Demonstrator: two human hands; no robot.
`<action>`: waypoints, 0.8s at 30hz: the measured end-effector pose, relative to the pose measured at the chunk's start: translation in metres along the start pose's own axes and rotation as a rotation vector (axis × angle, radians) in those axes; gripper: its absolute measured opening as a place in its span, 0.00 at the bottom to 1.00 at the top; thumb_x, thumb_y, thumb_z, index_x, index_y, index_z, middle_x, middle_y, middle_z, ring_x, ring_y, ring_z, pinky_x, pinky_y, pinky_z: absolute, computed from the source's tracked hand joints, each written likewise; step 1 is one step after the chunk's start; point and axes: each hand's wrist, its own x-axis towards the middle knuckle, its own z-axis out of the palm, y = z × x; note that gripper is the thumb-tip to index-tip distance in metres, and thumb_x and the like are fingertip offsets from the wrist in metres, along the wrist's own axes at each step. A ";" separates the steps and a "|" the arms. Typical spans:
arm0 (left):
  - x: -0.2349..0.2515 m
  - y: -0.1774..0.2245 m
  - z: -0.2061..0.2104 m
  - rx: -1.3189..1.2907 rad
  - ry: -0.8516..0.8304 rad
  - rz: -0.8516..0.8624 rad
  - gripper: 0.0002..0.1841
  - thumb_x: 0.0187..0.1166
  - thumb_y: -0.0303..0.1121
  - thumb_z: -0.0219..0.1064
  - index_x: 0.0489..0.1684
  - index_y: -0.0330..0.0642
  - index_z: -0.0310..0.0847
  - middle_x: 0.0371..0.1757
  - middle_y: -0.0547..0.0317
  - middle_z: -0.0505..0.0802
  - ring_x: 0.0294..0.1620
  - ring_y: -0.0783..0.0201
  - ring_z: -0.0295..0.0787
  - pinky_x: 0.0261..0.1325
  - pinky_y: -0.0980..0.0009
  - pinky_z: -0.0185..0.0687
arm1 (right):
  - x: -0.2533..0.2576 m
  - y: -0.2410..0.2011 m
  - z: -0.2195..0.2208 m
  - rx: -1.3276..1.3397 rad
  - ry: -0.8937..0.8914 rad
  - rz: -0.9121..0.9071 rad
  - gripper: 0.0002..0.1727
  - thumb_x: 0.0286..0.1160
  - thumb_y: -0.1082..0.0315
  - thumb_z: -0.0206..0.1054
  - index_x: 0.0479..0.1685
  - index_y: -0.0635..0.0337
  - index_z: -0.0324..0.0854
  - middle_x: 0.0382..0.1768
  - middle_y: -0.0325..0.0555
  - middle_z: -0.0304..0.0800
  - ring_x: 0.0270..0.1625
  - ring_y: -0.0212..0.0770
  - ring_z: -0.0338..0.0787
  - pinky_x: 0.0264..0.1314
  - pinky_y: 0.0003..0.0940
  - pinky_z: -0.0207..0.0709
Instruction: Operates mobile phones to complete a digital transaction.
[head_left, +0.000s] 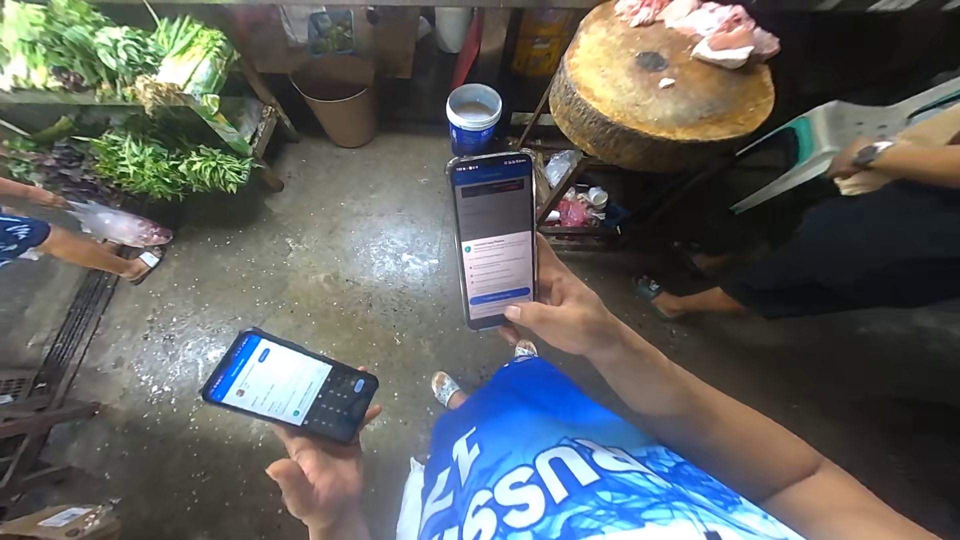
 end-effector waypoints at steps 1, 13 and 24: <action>-0.001 -0.002 0.003 0.000 0.006 0.006 0.45 0.70 0.71 0.64 0.91 0.78 0.48 0.81 0.52 0.81 0.75 0.42 0.83 0.53 0.46 0.93 | 0.000 -0.002 -0.003 -0.007 -0.001 -0.001 0.38 0.76 0.77 0.63 0.83 0.34 0.56 0.57 0.44 0.89 0.42 0.38 0.92 0.38 0.29 0.88; -0.024 -0.060 0.077 -0.010 0.105 0.060 0.45 0.69 0.70 0.66 0.90 0.79 0.50 0.80 0.52 0.81 0.75 0.42 0.83 0.54 0.45 0.93 | -0.024 -0.042 -0.078 0.032 -0.084 0.056 0.40 0.73 0.73 0.67 0.82 0.32 0.53 0.57 0.40 0.89 0.44 0.36 0.92 0.40 0.29 0.88; -0.036 -0.128 0.160 0.008 0.138 0.048 0.46 0.67 0.71 0.67 0.90 0.79 0.49 0.81 0.52 0.81 0.74 0.41 0.84 0.54 0.44 0.93 | -0.055 -0.083 -0.161 0.071 -0.112 0.054 0.41 0.71 0.74 0.67 0.82 0.31 0.53 0.58 0.40 0.87 0.44 0.37 0.92 0.38 0.29 0.88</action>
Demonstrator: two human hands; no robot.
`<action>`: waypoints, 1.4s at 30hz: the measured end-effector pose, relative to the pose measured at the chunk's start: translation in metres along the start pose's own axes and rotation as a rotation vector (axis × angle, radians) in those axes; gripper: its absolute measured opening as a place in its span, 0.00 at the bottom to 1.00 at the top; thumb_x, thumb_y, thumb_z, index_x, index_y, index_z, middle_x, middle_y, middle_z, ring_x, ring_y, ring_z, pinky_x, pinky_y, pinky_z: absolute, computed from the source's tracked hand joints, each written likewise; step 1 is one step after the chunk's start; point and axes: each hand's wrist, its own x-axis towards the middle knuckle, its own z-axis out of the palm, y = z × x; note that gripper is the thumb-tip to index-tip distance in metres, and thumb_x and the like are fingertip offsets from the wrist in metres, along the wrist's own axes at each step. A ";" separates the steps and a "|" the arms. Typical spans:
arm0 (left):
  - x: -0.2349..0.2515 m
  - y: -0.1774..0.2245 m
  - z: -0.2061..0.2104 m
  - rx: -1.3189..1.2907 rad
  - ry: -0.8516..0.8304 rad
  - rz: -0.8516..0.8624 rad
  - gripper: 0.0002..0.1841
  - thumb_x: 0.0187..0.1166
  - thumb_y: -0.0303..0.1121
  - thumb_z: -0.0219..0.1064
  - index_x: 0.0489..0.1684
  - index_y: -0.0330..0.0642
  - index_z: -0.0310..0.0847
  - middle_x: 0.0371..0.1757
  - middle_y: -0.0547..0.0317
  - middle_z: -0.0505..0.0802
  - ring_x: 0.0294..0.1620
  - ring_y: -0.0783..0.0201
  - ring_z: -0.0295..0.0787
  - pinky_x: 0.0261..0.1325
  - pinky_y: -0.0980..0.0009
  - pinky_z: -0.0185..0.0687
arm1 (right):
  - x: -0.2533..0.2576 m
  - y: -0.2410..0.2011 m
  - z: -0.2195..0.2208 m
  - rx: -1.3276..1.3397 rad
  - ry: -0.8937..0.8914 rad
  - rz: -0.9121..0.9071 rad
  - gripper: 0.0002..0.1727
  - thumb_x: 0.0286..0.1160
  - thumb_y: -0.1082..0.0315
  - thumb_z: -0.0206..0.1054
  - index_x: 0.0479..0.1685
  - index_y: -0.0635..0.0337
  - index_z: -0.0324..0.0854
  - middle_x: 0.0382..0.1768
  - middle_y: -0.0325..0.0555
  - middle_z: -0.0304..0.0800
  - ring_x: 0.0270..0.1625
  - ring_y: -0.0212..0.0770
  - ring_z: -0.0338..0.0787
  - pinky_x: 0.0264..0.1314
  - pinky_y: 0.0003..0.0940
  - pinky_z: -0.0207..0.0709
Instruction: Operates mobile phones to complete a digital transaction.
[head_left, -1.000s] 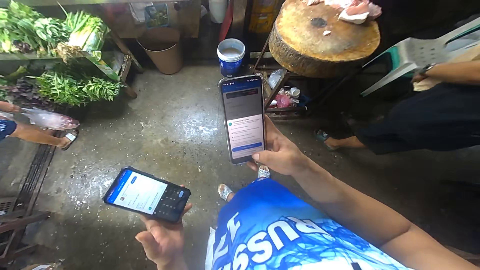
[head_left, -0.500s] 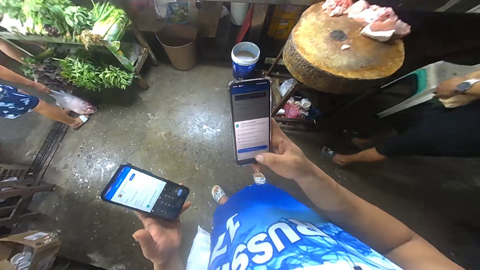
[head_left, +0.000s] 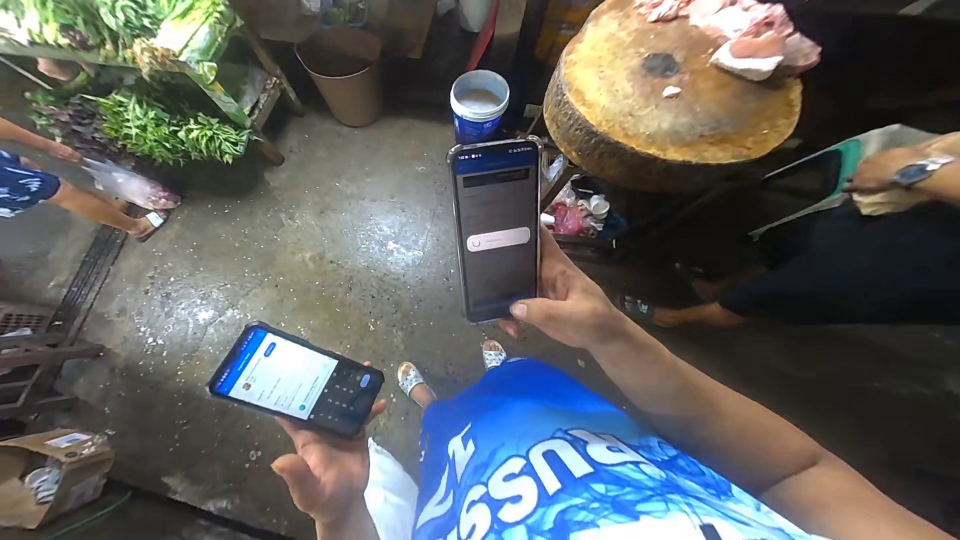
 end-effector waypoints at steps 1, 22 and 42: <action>-0.001 -0.003 0.007 0.005 -0.006 -0.003 0.46 0.68 0.70 0.67 0.90 0.79 0.49 0.81 0.52 0.81 0.75 0.41 0.83 0.54 0.44 0.92 | -0.004 -0.003 -0.006 0.005 -0.003 -0.002 0.42 0.71 0.74 0.67 0.82 0.31 0.52 0.59 0.40 0.87 0.44 0.38 0.92 0.38 0.29 0.88; 0.001 -0.014 0.084 0.088 -0.074 -0.021 0.45 0.67 0.71 0.66 0.89 0.78 0.54 0.80 0.52 0.81 0.75 0.42 0.83 0.54 0.45 0.92 | -0.036 -0.027 -0.060 0.158 -0.041 -0.106 0.39 0.72 0.72 0.69 0.81 0.31 0.57 0.59 0.42 0.88 0.47 0.39 0.92 0.42 0.31 0.89; -0.015 -0.026 0.099 0.136 -0.074 -0.006 0.46 0.67 0.73 0.65 0.89 0.79 0.51 0.80 0.52 0.81 0.74 0.43 0.84 0.54 0.47 0.93 | -0.050 -0.031 -0.071 0.178 -0.064 -0.130 0.41 0.71 0.70 0.70 0.82 0.31 0.54 0.61 0.43 0.87 0.47 0.40 0.92 0.41 0.31 0.89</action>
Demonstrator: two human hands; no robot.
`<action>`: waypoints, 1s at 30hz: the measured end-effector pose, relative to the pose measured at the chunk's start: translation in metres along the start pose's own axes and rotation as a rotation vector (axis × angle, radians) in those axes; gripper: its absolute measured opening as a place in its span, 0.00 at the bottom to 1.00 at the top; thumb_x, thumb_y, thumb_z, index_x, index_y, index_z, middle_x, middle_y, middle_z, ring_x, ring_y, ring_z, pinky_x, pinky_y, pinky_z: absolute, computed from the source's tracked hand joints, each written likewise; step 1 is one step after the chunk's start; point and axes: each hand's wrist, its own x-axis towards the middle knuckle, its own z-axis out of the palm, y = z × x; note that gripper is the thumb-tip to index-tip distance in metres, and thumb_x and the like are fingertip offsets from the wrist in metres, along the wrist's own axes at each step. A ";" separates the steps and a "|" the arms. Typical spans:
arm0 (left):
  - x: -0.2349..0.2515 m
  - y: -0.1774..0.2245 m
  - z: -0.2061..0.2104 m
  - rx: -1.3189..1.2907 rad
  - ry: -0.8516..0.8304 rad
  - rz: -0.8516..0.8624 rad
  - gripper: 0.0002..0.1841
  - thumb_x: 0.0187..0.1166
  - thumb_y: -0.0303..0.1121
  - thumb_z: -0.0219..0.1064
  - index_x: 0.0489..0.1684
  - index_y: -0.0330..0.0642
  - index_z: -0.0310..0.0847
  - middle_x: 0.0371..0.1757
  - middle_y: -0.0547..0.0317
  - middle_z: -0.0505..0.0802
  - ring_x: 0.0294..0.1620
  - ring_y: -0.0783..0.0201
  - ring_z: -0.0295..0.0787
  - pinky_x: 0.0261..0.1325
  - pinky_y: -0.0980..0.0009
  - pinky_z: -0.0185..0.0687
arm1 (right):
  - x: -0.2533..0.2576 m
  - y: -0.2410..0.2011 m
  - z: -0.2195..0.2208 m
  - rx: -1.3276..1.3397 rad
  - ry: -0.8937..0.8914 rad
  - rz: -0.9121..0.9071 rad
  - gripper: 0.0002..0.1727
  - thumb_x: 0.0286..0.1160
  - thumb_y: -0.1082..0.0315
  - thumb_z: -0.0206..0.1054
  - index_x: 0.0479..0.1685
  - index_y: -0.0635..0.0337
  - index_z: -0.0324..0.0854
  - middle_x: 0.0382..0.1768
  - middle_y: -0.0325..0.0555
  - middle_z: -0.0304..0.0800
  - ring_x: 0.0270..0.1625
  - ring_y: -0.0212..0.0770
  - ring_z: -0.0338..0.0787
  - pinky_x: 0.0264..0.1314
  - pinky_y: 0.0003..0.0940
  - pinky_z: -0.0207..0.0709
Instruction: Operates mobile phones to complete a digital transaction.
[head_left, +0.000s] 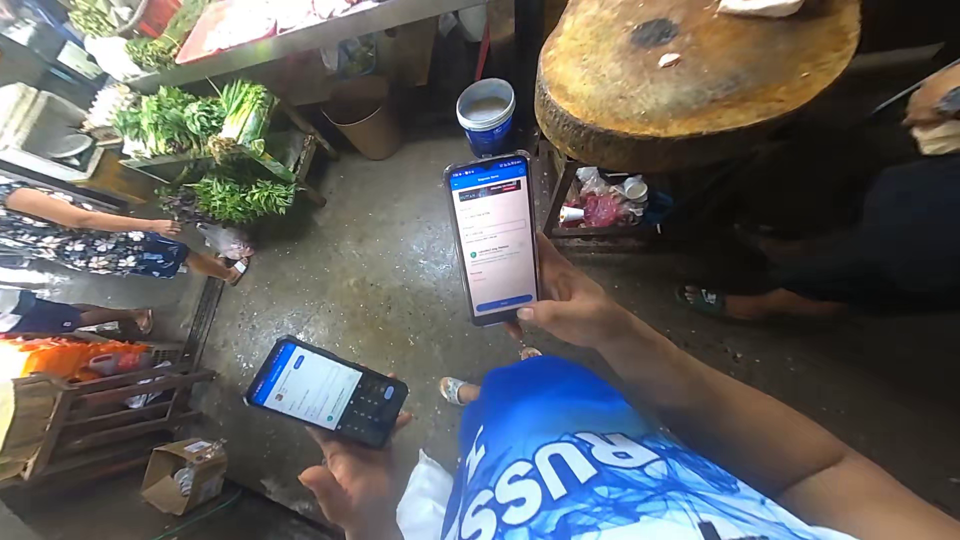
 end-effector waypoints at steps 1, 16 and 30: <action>0.000 -0.001 0.001 0.000 -0.003 -0.002 0.46 0.67 0.73 0.65 0.89 0.79 0.51 0.80 0.53 0.81 0.74 0.43 0.84 0.54 0.47 0.93 | -0.001 -0.001 0.000 -0.004 0.004 0.001 0.41 0.71 0.71 0.69 0.82 0.32 0.54 0.61 0.44 0.87 0.48 0.41 0.93 0.41 0.31 0.89; 0.005 -0.007 0.000 -0.036 -0.037 -0.009 0.45 0.68 0.71 0.65 0.90 0.78 0.50 0.81 0.50 0.80 0.76 0.41 0.82 0.55 0.45 0.92 | -0.003 -0.008 -0.002 -0.060 0.100 -0.006 0.37 0.71 0.77 0.64 0.79 0.34 0.57 0.56 0.43 0.89 0.41 0.37 0.92 0.35 0.27 0.87; 0.011 -0.002 0.002 -0.041 -0.038 -0.008 0.45 0.69 0.70 0.65 0.90 0.78 0.51 0.81 0.51 0.80 0.75 0.41 0.82 0.55 0.45 0.92 | 0.005 -0.004 -0.006 -0.078 0.042 -0.013 0.38 0.73 0.75 0.64 0.80 0.32 0.57 0.57 0.41 0.89 0.44 0.37 0.92 0.39 0.28 0.88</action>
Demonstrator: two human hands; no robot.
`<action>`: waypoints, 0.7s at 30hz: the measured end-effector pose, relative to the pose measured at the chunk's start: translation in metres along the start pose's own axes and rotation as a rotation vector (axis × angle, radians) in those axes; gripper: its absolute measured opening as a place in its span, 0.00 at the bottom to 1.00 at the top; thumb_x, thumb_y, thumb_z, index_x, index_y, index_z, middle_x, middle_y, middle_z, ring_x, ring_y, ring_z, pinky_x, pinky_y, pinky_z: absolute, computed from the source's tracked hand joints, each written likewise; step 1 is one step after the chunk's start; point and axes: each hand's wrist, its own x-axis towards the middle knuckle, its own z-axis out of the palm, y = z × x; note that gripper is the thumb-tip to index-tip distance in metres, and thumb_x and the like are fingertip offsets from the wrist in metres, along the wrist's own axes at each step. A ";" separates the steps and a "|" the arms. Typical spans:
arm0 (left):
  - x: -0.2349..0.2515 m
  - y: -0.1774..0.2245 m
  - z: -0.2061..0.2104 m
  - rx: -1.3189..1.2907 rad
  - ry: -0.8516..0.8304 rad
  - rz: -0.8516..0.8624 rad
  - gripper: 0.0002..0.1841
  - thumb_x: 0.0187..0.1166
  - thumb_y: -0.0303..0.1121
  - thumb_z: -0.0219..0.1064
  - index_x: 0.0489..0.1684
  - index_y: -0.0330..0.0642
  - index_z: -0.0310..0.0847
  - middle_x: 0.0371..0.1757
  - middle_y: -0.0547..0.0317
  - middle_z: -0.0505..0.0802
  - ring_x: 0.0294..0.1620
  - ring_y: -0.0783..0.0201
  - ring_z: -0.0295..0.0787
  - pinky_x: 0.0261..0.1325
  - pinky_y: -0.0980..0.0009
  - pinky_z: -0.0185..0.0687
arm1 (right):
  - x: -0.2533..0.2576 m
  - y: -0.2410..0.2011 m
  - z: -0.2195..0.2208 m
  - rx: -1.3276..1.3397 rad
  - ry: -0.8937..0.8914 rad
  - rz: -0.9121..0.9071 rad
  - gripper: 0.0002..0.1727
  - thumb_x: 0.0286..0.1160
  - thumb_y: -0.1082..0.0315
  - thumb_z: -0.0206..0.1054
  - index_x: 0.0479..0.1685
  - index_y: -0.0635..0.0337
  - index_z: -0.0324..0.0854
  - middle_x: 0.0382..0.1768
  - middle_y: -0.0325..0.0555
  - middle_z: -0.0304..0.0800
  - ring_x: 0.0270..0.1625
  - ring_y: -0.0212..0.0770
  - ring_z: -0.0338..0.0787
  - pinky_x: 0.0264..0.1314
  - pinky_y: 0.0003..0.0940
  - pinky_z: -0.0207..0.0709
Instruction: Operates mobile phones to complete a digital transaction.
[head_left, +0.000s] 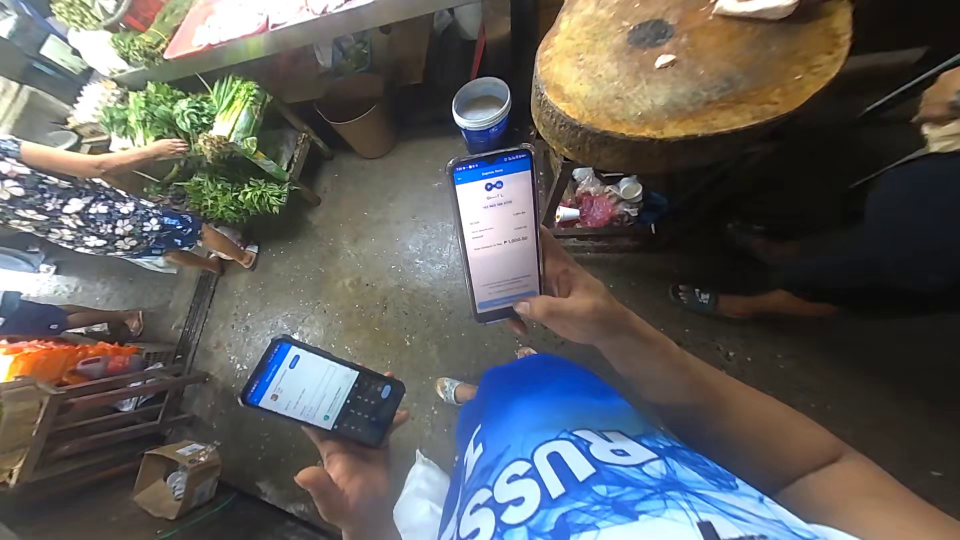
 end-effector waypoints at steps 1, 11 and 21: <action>0.001 0.000 0.000 0.003 -0.003 0.002 0.45 0.69 0.71 0.64 0.90 0.77 0.51 0.81 0.51 0.80 0.75 0.41 0.82 0.55 0.46 0.92 | 0.000 0.000 0.000 -0.002 -0.004 -0.002 0.38 0.73 0.75 0.65 0.80 0.32 0.57 0.57 0.41 0.88 0.45 0.37 0.92 0.39 0.28 0.88; 0.007 0.003 -0.003 0.023 -0.003 0.001 0.45 0.68 0.71 0.65 0.90 0.77 0.52 0.82 0.51 0.80 0.76 0.41 0.82 0.55 0.45 0.92 | 0.008 0.002 -0.003 0.019 -0.017 -0.003 0.38 0.72 0.76 0.65 0.80 0.33 0.56 0.58 0.41 0.88 0.45 0.37 0.92 0.41 0.29 0.88; 0.015 0.008 0.000 0.055 0.014 0.015 0.45 0.67 0.72 0.65 0.89 0.78 0.53 0.80 0.53 0.81 0.75 0.42 0.83 0.53 0.46 0.93 | 0.013 0.002 -0.005 0.036 -0.034 -0.013 0.38 0.70 0.73 0.67 0.79 0.32 0.58 0.59 0.40 0.88 0.46 0.37 0.92 0.41 0.29 0.88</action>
